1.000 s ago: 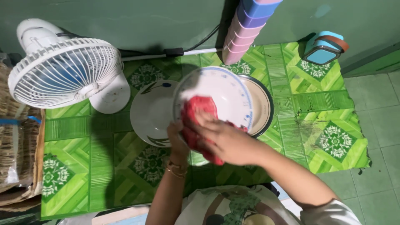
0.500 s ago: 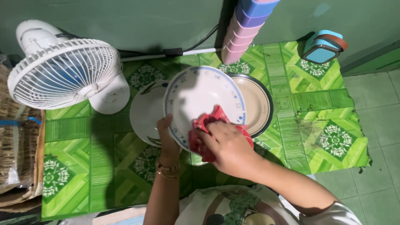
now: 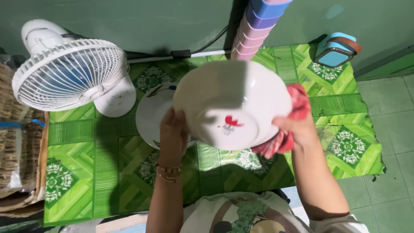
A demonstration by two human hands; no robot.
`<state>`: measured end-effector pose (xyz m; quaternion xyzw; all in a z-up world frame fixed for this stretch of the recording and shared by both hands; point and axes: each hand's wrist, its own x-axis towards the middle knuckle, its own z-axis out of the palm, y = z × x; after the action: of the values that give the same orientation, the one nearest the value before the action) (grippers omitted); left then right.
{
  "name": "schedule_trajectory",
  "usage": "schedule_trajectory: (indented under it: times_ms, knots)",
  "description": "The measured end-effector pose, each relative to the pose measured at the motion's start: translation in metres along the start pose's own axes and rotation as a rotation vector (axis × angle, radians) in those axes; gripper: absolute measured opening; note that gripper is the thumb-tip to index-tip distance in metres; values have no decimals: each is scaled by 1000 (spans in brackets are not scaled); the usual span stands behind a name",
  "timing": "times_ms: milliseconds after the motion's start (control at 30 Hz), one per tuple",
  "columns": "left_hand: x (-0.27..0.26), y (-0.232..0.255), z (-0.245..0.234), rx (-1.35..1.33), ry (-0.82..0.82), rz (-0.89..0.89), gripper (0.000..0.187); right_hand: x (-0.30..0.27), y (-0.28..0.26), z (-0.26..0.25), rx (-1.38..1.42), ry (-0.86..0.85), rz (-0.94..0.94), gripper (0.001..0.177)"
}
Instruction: The person wipes a purple plastic cup and several ceramic plates with a red cloth on a green patterned table. The person wipes each item on both sides and sets them aside after cleaning.
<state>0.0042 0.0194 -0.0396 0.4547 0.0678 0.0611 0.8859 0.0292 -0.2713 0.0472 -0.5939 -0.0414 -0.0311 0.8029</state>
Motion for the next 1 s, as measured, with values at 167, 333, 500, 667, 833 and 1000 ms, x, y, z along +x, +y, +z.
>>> schedule_trajectory:
  times_ms: [167,333,500,667,833,1000]
  knots:
    - [-13,42,33,110,115,-68,45,21,27,2,-464,50,-57,48]
    - [-32,28,56,432,20,124,38,5,18,59,-830,46,-349,49]
    - [-36,22,68,577,-144,456,25,-31,19,90,-1065,-300,-801,62]
    - [-43,35,77,560,-191,429,48,1,-6,88,-923,-105,-771,41]
    - [-40,22,69,501,-149,404,45,-35,7,103,-1024,-109,-899,38]
    - [-41,18,67,455,-200,458,46,-12,40,73,-1019,-167,-982,47]
